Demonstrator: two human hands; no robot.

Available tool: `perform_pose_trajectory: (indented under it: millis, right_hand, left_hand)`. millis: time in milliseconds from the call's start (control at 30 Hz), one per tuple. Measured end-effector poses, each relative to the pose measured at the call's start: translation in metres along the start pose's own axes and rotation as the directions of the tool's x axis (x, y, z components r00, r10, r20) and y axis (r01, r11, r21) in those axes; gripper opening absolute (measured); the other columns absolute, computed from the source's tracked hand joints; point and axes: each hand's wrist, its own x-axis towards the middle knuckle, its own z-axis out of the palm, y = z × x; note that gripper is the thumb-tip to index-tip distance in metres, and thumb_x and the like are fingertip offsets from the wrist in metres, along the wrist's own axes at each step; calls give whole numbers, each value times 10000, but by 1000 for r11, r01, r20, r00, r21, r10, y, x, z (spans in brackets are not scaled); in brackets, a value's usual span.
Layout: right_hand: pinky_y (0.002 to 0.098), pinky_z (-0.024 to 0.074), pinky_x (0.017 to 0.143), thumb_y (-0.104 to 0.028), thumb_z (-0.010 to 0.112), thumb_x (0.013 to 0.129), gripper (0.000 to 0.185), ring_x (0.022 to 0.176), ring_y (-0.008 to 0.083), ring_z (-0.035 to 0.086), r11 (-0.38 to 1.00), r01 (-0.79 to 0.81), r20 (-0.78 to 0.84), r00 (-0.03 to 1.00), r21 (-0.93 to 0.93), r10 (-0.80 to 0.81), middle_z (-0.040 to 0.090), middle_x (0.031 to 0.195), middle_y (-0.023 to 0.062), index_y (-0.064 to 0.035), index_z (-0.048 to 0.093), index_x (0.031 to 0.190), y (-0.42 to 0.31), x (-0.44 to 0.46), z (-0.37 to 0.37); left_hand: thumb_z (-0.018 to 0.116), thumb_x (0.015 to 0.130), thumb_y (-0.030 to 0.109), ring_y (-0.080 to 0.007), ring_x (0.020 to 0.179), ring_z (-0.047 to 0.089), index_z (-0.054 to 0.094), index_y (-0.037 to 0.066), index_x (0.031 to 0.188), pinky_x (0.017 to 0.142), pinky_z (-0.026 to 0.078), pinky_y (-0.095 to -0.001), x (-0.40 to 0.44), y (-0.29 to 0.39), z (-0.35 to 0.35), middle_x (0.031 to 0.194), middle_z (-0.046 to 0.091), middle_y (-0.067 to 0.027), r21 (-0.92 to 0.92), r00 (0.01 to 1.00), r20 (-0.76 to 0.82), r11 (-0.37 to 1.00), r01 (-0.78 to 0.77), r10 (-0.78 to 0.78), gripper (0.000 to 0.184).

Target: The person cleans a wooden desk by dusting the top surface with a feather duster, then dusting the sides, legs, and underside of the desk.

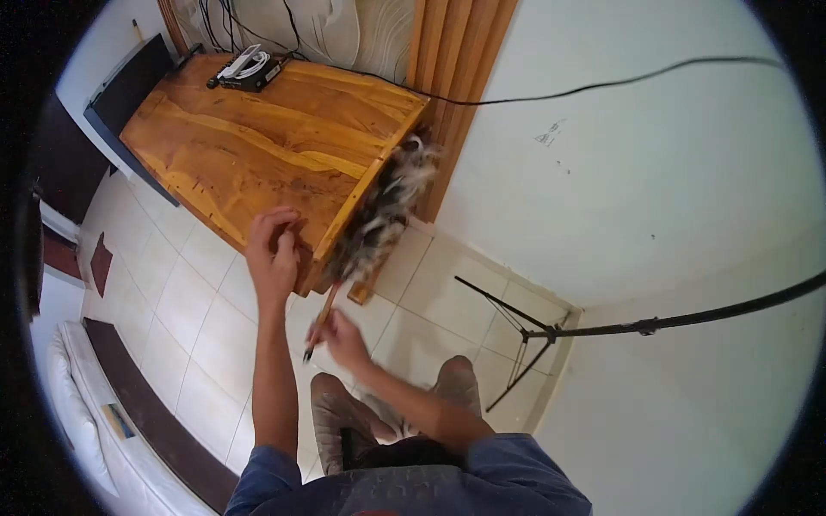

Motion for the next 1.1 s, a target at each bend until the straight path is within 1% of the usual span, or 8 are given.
perform_pose_trajectory:
  millis: [100, 167, 267, 300, 400, 567, 767, 1100]
  right_hand:
    - [322, 551, 771, -14, 499, 1008, 45, 842, 154, 653, 982, -35, 167, 984, -186, 66, 645, 938, 84, -6, 536, 1033, 28, -66, 19]
    - [322, 548, 766, -13, 501, 1002, 49, 833, 147, 649, 914, 190, 234, 966, -359, -109, 643, 937, 83, 0, 533, 1038, 64, -78, 7]
    - [318, 545, 739, -16, 493, 1004, 50, 803, 146, 650, 932, 289, 211, 947, -217, -244, 646, 905, 80, 0, 532, 1030, 127, -57, -13]
    - [318, 543, 726, -13, 487, 1003, 54, 784, 148, 650, 992, 122, 199, 973, -29, -113, 651, 893, 80, -3, 536, 1023, 123, -36, -20]
    - [326, 558, 663, -121, 508, 1045, 136, 704, 169, 658, 928, 340, 75, 940, -153, -332, 641, 792, 90, 7, 548, 1022, 99, 40, -58]
    - [339, 543, 567, -161, 496, 1057, 199, 623, 183, 626, 959, 247, -225, 935, -138, -273, 594, 737, 79, 5, 544, 957, 46, 98, -116]
    - [369, 600, 570, -101, 441, 1055, 198, 585, 183, 610, 998, -57, -249, 967, -9, 53, 592, 733, 116, 51, 498, 942, 97, 93, -138]
    - [311, 545, 631, -215, 479, 1076, 241, 649, 169, 640, 937, 296, 8, 954, -185, -300, 614, 744, 72, -3, 521, 970, 112, 17, -53]
  left_hand:
    - [523, 760, -25, -326, 927, 656, 680, 29, 947, 891, 513, -371, -10, 3, -9, 987, 680, -124, 14, 979, 101, 983, -181, 178, 250]
    - [516, 740, -10, -298, 865, 668, 682, 40, 931, 825, 527, -344, -18, -3, -10, 888, 674, -125, 166, 924, 133, 911, -377, 358, 258]
    - [502, 752, -3, -301, 826, 671, 682, 32, 926, 775, 528, -335, -26, -3, -9, 878, 671, -136, 157, 920, 122, 908, -389, 373, 253]
    - [491, 754, -8, -296, 806, 679, 680, 17, 926, 753, 525, -326, -26, -11, -7, 866, 676, -141, 110, 918, 105, 913, -393, 383, 257]
    - [490, 753, -19, -284, 806, 690, 680, 9, 924, 745, 528, -323, -29, -19, -5, 868, 686, -137, 83, 886, 55, 882, -463, 460, 257]
    - [472, 775, -30, -205, 877, 679, 674, -26, 967, 806, 514, -290, -29, -16, -8, 924, 701, -102, 76, 935, 81, 933, -350, 345, 279]
    - [524, 767, 17, -226, 783, 685, 695, 4, 920, 737, 520, -311, -30, -17, -8, 876, 699, -108, 108, 921, 41, 914, -390, 388, 230]
    - [530, 763, 39, -231, 781, 696, 702, 17, 932, 735, 525, -303, -31, -15, -8, 879, 706, -105, 161, 906, 49, 892, -423, 421, 242]
